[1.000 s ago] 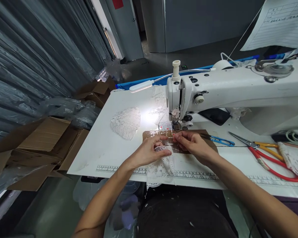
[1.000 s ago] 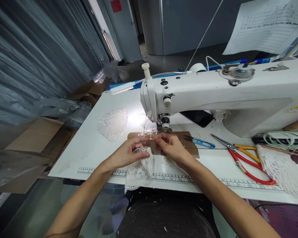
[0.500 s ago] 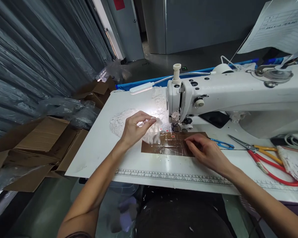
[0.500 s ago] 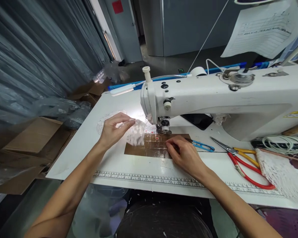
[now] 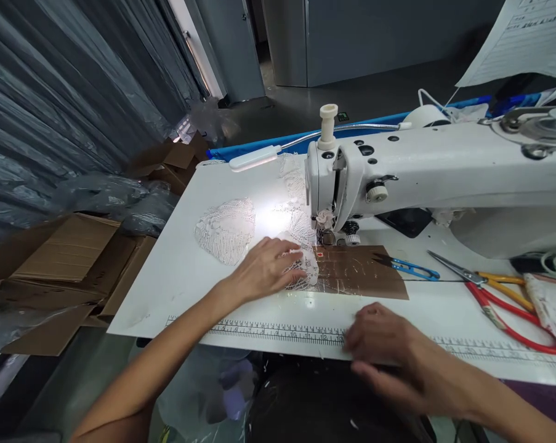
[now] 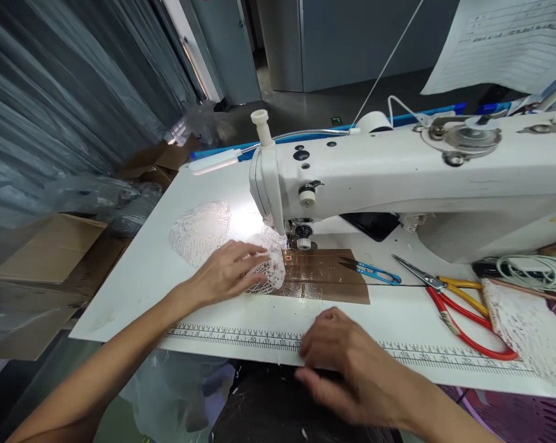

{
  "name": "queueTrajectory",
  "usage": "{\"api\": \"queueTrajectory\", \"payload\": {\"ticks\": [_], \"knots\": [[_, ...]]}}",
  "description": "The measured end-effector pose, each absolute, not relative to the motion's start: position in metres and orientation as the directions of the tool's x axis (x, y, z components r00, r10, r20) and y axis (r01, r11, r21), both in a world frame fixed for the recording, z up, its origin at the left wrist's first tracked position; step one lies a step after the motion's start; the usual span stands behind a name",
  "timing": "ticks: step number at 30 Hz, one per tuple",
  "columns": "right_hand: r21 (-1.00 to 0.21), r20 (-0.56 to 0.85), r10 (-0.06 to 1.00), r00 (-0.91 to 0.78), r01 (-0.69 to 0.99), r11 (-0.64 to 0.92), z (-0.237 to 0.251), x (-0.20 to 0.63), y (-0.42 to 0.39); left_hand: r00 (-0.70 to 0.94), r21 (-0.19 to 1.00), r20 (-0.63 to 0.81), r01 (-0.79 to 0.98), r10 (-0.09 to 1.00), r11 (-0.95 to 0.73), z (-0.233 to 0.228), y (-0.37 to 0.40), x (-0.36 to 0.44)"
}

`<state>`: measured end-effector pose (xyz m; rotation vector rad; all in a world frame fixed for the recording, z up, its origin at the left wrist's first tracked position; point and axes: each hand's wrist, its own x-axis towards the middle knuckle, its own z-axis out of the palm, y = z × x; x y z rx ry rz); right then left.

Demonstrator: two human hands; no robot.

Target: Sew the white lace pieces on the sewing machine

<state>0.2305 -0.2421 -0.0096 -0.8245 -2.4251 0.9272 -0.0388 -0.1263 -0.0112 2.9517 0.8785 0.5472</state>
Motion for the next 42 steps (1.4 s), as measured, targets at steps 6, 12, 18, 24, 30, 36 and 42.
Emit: {"api": "queueTrajectory", "payload": {"ticks": [6,12,18,24,30,36,42], "knots": [[-0.388,0.353,0.657,-0.666,0.535,0.751,-0.032,0.202,-0.199,0.733,0.116,0.313,0.602,0.605,-0.790,-0.007,-0.090,-0.034],[-0.383,0.269,0.659,-0.702,0.550,0.742,-0.049,0.195,-0.183,0.757,0.058,0.140,0.637,0.638,-0.769,-0.014,-0.071,-0.007],[-0.451,0.244,0.695,-0.676,0.555,0.699,-0.045,0.202,-0.183,0.822,0.212,0.166,0.509,0.544,-0.834,-0.008,-0.034,0.002],[-0.713,0.294,0.815,-0.499,0.453,0.535,-0.045,0.212,-0.171,0.780,0.158,0.415,0.445,0.468,-0.881,-0.016,-0.066,-0.024],[-0.763,0.255,0.926,-0.277,0.530,0.369,-0.049,0.216,-0.156,0.867,0.321,0.354,0.239,0.350,-0.916,-0.036,-0.114,-0.037],[-0.643,0.321,0.827,-0.462,0.535,0.548,-0.045,0.211,-0.170,0.789,0.357,0.387,0.349,0.478,-0.866,-0.045,-0.116,-0.028],[-0.444,0.263,0.742,-0.617,0.605,0.661,-0.051,0.210,-0.179,0.751,0.420,0.356,0.403,0.557,-0.813,-0.042,-0.123,-0.024]]}}
